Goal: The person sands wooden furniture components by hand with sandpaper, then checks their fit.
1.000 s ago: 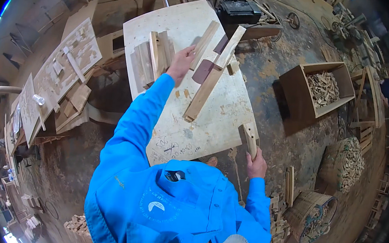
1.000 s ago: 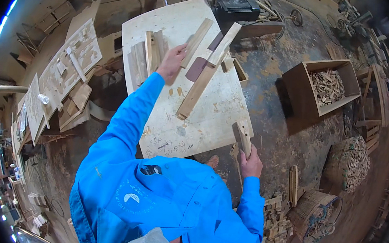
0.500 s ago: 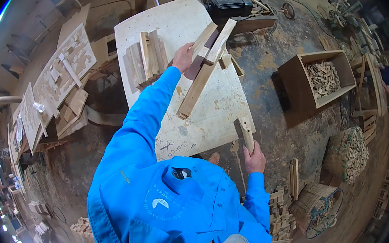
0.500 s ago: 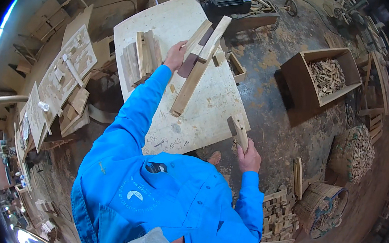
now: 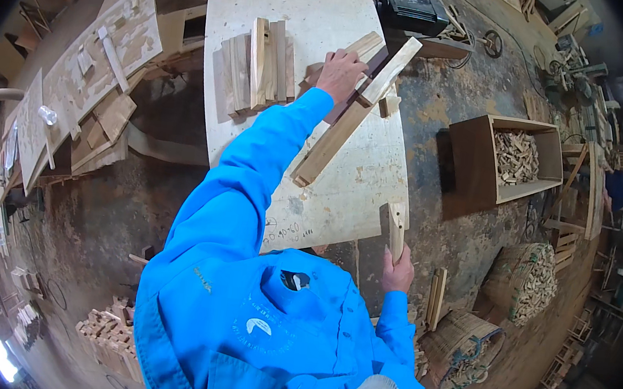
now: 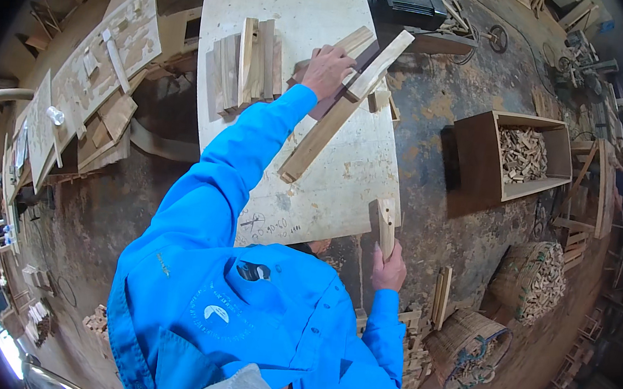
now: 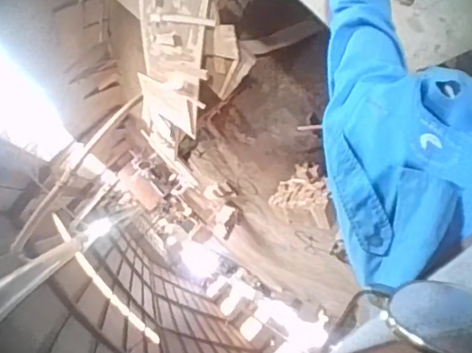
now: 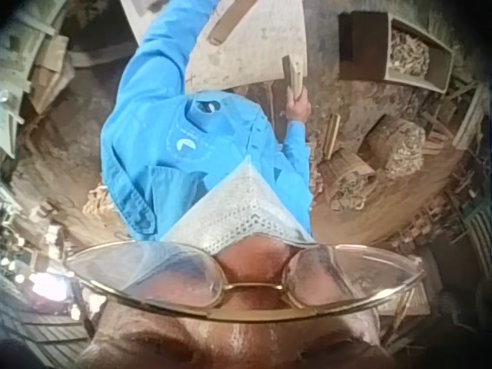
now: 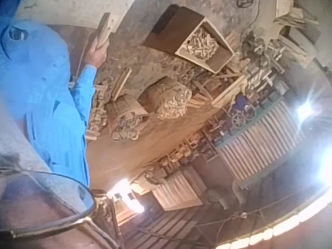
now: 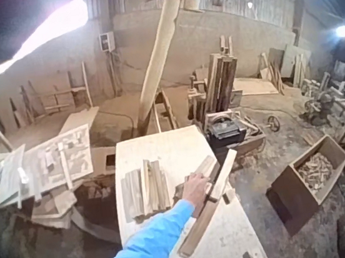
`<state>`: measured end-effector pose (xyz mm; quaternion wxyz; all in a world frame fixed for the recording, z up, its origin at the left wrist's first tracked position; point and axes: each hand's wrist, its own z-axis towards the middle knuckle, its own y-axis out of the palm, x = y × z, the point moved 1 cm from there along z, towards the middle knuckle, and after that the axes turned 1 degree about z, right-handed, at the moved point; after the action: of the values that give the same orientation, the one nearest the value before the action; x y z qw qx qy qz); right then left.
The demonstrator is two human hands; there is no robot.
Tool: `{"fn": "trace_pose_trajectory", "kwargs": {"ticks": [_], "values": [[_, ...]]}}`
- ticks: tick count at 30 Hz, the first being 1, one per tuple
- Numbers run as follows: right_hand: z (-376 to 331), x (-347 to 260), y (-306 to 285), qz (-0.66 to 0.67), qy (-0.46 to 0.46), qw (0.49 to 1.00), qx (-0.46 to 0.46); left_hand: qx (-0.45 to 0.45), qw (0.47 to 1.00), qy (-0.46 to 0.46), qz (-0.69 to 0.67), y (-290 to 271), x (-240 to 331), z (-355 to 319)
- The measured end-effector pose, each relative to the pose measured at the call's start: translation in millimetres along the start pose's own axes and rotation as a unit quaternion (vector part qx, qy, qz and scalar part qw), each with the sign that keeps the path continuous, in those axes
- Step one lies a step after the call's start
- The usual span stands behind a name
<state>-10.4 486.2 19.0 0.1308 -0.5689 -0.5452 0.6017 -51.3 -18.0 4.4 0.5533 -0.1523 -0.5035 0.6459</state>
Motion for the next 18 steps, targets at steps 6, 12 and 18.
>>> {"fn": "trace_pose_trajectory", "kwargs": {"ticks": [6, 12, 18], "values": [[-1, -4, -3, -0.016, 0.012, 1.000, 0.014, -0.083, 0.995, 0.034, 0.046, 3, 3, 28], [-2, -4, -2, -0.035, 0.016, 0.999, 0.017, -0.098, 0.993, 0.048, 0.043, 5, 4, 38], [-4, -5, -2, -0.024, 0.018, 0.999, 0.013, -0.106, 0.993, 0.043, 0.032, 8, 5, 41]]}}
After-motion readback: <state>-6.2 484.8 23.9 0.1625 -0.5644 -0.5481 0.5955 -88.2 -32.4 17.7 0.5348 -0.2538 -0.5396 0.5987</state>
